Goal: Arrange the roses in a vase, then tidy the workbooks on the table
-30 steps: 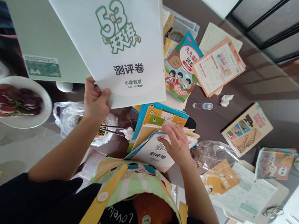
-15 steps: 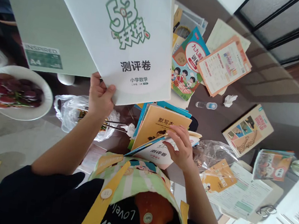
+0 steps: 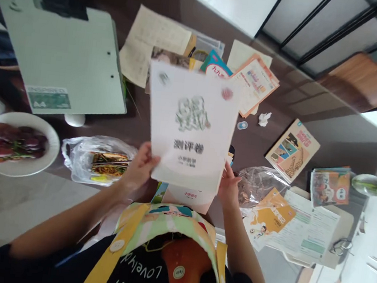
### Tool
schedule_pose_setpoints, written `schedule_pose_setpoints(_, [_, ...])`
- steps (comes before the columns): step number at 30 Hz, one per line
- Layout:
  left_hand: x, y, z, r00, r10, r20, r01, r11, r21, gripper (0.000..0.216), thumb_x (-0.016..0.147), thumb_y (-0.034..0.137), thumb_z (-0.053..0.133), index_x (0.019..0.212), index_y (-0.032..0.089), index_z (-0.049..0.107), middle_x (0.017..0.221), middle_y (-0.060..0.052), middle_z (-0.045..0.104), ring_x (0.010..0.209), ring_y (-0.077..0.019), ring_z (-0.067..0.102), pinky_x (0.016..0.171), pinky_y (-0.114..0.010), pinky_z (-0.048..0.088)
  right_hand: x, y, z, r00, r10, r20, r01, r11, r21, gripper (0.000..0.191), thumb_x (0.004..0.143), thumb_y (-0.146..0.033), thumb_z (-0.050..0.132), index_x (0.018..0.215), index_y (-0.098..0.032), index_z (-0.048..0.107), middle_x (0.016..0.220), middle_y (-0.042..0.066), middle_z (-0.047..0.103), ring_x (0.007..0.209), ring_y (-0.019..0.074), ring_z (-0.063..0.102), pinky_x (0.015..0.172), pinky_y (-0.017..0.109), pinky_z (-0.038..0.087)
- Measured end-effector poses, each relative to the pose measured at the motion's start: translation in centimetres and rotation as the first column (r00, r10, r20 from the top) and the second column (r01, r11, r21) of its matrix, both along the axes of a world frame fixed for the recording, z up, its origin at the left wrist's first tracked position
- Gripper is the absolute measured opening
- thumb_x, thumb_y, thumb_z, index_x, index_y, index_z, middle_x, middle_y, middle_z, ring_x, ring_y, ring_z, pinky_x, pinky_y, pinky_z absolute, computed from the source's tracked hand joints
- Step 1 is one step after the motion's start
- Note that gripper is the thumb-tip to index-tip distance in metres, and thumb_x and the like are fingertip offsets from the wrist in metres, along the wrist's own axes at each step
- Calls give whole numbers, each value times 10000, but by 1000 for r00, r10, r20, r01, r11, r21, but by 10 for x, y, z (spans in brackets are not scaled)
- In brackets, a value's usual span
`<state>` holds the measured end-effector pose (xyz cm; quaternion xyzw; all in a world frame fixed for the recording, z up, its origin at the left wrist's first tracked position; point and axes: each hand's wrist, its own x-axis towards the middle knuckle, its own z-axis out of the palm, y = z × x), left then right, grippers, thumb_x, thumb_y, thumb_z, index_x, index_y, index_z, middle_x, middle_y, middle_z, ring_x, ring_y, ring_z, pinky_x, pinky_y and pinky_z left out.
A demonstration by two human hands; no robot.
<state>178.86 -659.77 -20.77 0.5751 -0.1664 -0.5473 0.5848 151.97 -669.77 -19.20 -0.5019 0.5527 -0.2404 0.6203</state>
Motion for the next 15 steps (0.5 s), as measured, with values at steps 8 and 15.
schedule_pose_setpoints(8, [-78, 58, -28, 818, -377, 434, 266, 917, 296, 440, 703, 180, 544, 1142, 191, 517, 1230, -116, 586, 1219, -317, 492, 1097, -520, 335, -62, 50, -42, 924, -130, -359, 61, 979, -197, 580, 734, -444, 672, 1246, -194, 569, 1316, 140, 588, 1232, 315, 532, 1044, 522, 428])
schedule_pose_setpoints(15, [-73, 41, -53, 757, -364, 543, 171, 912, 373, 869, 725, 237, 543, 1488, 76, 160, 1565, -207, 188, 1473, -329, 147, 1202, -502, 154, -38, 65, -86, 887, -15, -462, -56, 988, -141, 837, 738, -284, 560, 1512, -190, 257, 1506, 103, 416, 1362, 297, 434, 1127, 478, 361])
